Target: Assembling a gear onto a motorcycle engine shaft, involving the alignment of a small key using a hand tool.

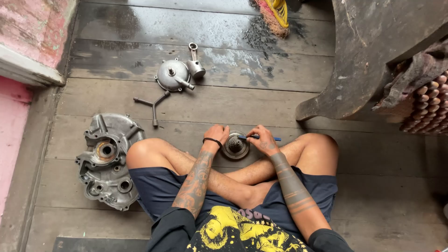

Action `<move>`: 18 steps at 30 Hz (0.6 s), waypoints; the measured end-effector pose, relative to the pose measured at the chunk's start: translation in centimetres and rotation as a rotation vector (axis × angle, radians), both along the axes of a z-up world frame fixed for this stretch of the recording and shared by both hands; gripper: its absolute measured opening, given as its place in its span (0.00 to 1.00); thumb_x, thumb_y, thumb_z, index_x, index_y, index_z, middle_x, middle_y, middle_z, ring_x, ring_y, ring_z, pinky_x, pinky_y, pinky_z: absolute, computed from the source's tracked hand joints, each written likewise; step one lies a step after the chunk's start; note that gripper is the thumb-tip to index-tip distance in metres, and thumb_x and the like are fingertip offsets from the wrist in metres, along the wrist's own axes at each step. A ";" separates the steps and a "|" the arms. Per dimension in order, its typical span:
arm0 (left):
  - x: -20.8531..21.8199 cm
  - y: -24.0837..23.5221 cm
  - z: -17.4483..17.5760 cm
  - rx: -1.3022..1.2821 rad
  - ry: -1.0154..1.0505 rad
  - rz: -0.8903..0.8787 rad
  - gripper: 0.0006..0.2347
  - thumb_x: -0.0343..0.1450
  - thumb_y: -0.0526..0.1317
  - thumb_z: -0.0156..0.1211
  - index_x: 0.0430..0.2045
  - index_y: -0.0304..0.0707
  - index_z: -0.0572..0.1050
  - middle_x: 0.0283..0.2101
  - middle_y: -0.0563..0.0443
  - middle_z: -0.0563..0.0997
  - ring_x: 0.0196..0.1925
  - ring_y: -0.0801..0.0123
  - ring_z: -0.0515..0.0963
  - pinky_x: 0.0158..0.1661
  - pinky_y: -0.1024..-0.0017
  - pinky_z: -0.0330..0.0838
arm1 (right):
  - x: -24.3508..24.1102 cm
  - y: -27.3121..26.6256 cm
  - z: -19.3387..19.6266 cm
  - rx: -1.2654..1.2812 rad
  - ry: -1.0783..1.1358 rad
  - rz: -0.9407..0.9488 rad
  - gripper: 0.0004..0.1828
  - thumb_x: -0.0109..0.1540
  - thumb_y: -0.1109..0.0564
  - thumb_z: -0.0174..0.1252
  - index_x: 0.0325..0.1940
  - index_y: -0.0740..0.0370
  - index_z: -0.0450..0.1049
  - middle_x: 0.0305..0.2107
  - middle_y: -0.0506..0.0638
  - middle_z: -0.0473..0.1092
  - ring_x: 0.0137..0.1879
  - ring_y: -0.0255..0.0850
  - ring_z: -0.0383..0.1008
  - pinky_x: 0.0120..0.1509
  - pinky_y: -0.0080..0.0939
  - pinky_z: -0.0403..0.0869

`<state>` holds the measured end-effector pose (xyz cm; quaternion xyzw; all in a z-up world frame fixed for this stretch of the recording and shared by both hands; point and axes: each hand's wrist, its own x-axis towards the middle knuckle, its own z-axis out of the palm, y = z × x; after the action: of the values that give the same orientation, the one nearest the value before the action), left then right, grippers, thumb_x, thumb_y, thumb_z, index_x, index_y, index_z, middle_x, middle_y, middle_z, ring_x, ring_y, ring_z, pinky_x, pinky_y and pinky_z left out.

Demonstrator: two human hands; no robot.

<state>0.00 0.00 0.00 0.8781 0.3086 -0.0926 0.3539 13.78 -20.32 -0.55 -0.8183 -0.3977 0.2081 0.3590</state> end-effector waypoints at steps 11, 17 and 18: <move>-0.1 -0.8 0.9 -0.021 -0.045 -0.054 0.23 0.75 0.49 0.37 0.47 0.30 0.77 0.48 0.32 0.76 0.55 0.37 0.77 0.55 0.47 0.72 | 0.4 -0.7 0.4 -0.075 -0.061 -0.080 0.05 0.55 0.51 0.67 0.36 0.44 0.83 0.38 0.50 0.72 0.52 0.54 0.76 0.58 0.54 0.74; -0.6 -0.3 -0.4 -0.009 0.005 -0.008 0.25 0.73 0.51 0.38 0.42 0.27 0.80 0.45 0.29 0.81 0.53 0.37 0.80 0.53 0.45 0.74 | 0.7 -0.8 -1.1 -0.083 -0.088 -0.072 0.06 0.55 0.52 0.67 0.36 0.44 0.83 0.39 0.50 0.71 0.53 0.55 0.76 0.59 0.55 0.73; -0.6 -0.2 -0.7 0.006 0.034 0.010 0.26 0.73 0.53 0.37 0.40 0.28 0.81 0.44 0.30 0.82 0.52 0.38 0.80 0.52 0.45 0.74 | 1.3 -1.0 -2.3 -0.125 -0.179 -0.116 0.06 0.56 0.50 0.67 0.37 0.40 0.82 0.40 0.47 0.70 0.53 0.51 0.76 0.60 0.53 0.72</move>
<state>-0.58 -0.19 -0.68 0.8758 0.3192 -0.1046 0.3466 15.13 -21.30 -2.81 -0.8761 -0.3663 0.1372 0.2819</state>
